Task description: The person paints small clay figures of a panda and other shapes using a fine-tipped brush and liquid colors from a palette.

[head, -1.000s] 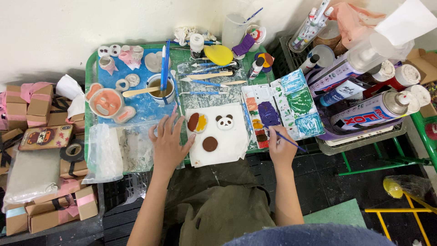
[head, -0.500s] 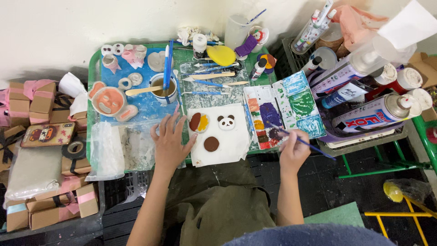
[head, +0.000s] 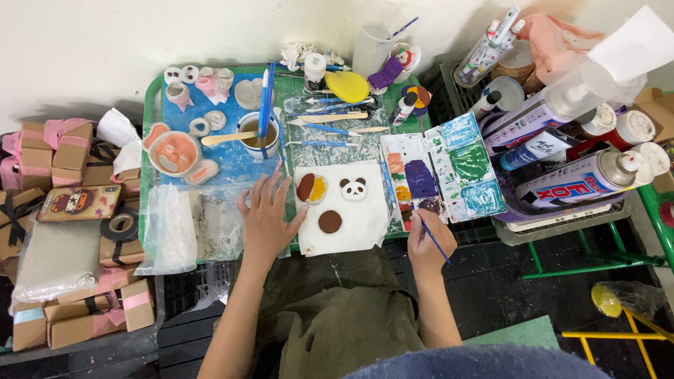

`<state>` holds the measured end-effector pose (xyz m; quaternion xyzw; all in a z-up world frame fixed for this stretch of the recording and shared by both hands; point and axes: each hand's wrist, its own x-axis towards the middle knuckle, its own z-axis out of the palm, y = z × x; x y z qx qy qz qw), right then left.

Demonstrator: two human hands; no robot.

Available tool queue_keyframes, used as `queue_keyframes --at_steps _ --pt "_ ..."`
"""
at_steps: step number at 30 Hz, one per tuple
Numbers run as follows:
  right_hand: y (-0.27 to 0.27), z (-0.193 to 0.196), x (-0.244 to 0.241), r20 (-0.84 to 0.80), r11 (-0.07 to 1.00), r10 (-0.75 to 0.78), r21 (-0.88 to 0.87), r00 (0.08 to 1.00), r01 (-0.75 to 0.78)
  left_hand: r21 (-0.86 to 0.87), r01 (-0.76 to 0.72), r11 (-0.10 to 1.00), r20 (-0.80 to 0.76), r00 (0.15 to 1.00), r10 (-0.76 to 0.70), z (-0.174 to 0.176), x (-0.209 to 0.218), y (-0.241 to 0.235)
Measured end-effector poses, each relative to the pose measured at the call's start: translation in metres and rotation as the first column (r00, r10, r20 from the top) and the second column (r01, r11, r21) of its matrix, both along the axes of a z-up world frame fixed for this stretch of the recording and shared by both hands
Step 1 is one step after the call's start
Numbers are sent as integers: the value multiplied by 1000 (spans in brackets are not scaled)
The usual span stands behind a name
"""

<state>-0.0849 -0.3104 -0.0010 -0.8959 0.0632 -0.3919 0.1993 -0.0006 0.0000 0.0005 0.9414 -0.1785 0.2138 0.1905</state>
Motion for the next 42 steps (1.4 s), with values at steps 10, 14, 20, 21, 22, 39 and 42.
queue_keyframes --at_steps 10,14,20,21,22,39,42 --pt "60 -3 -7 -111 972 5 -233 994 -31 -552 248 796 -141 913 -383 34 -57 -37" --pt "71 15 2 -202 957 73 -261 977 -125 -605 151 782 -343 837 -427 64 -75 -65" --pt "66 17 3 -242 939 86 -304 966 -159 -595 98 798 -452 780 -433 58 -67 -68" --pt "64 17 3 -243 939 86 -303 966 -160 -588 66 806 -485 768 -417 52 -66 -68" --pt "61 17 1 -192 932 137 -306 972 -192 -581 34 814 -518 755 -401 45 -66 -67" --pt "53 27 7 -244 950 183 -205 952 -235 4 332 943 23 943 -332 -5 -62 -68" --pt "56 29 7 -259 953 160 -209 953 -217 7 322 947 33 946 -322 -3 -61 -65"
